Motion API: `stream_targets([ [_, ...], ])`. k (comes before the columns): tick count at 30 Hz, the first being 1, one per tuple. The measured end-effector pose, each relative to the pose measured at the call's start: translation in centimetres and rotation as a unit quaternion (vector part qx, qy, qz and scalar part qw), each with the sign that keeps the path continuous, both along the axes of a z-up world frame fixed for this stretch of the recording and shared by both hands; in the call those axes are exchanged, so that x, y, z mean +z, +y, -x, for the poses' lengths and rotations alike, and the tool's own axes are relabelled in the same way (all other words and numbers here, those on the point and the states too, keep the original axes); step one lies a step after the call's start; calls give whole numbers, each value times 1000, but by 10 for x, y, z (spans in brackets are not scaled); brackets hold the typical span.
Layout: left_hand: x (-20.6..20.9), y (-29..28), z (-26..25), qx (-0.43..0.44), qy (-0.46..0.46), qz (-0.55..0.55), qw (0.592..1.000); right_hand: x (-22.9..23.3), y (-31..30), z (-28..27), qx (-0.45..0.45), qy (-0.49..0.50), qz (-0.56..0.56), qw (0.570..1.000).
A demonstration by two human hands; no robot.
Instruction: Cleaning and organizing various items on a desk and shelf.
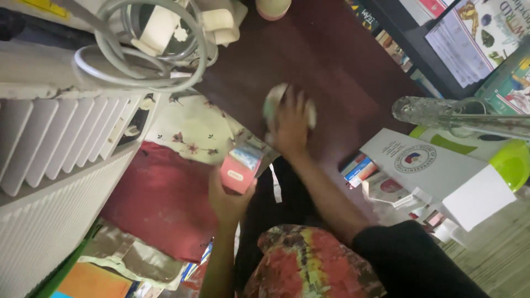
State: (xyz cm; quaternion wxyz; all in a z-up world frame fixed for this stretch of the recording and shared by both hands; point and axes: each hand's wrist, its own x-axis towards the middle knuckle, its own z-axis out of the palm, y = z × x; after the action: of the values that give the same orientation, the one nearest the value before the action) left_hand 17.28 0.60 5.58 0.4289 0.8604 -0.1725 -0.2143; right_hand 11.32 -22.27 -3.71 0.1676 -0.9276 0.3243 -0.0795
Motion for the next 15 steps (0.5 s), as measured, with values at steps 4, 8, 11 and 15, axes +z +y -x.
stream_targets([
  [4, 6, -12, -16, -31, -168, 45, 984, -13, 11, 46, -10, 37, -71, 997],
  [8, 19, -18, -28, -17, -135, 55, 989, -18, -66, 35, -226, 75, 5, 971],
  [11, 13, -11, -29, -6, -123, 53, 991, -71, -112, -24, -300, 32, -29, 953],
  [15, 15, -11, -25, -11, -114, 25, 993, -50, -68, -97, -60, 113, 137, 982],
])
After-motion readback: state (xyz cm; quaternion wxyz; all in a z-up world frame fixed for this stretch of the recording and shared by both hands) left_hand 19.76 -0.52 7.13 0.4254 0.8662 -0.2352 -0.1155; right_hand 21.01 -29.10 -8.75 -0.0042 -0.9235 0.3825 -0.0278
